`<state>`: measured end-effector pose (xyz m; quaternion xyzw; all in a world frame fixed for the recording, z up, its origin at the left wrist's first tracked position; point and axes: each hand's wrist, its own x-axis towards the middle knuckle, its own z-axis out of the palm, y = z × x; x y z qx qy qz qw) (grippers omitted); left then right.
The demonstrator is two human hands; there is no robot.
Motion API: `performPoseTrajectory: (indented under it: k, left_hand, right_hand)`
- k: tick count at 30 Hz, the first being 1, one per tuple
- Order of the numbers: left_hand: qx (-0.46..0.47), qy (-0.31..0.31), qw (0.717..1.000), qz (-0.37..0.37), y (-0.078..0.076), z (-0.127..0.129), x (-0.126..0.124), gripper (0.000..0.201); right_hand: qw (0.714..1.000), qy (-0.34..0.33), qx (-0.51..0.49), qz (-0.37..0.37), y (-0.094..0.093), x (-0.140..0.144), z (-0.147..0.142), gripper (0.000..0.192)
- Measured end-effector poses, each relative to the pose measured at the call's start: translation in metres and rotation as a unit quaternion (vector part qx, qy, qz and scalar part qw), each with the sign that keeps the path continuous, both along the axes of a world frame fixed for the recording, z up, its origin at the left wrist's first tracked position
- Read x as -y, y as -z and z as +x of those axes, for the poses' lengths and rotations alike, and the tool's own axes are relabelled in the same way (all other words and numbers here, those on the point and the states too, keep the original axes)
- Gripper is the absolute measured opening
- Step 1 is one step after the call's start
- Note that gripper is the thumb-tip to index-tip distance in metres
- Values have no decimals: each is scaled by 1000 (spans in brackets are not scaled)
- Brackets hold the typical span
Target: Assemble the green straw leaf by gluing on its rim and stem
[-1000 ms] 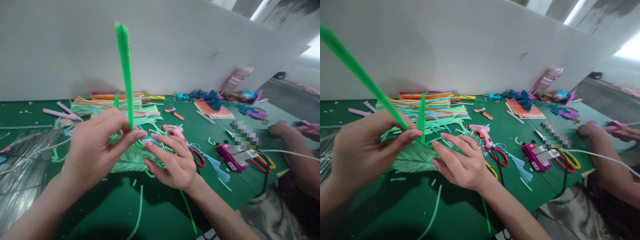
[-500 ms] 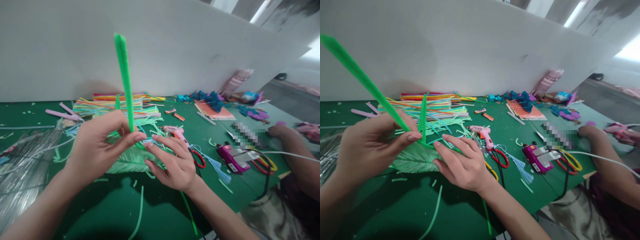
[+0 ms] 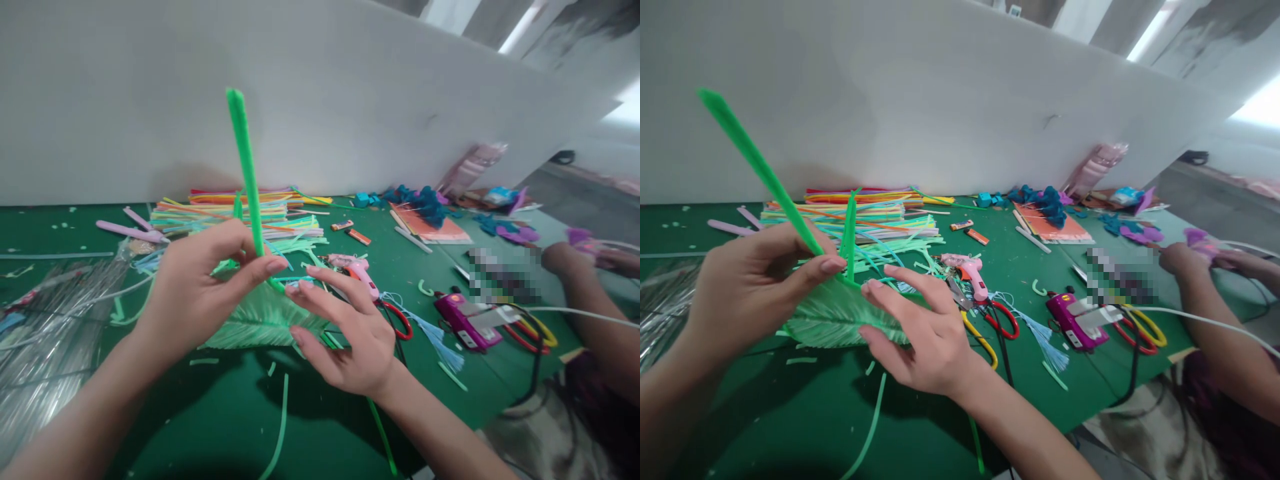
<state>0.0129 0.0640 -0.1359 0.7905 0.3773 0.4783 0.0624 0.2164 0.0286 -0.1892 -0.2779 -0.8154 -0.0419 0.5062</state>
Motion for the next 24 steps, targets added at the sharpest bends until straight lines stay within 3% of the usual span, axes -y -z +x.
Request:
performPoseTrajectory:
  k: [9, 20, 24]
  left_hand:
    - [45, -32, 996, -63, 1, 2, 2, 23]
    - [62, -25, 993, -93, 3, 1, 2, 19]
    - [68, -32, 992, -99, 3, 2, 1, 19]
  right_hand:
    - [998, -7, -14, -62, 1, 3, -4, 58]
    - [1000, 5, 28, -13, 3, 2, -6, 63]
    - [997, -9, 1, -77, -1, 2, -4, 57]
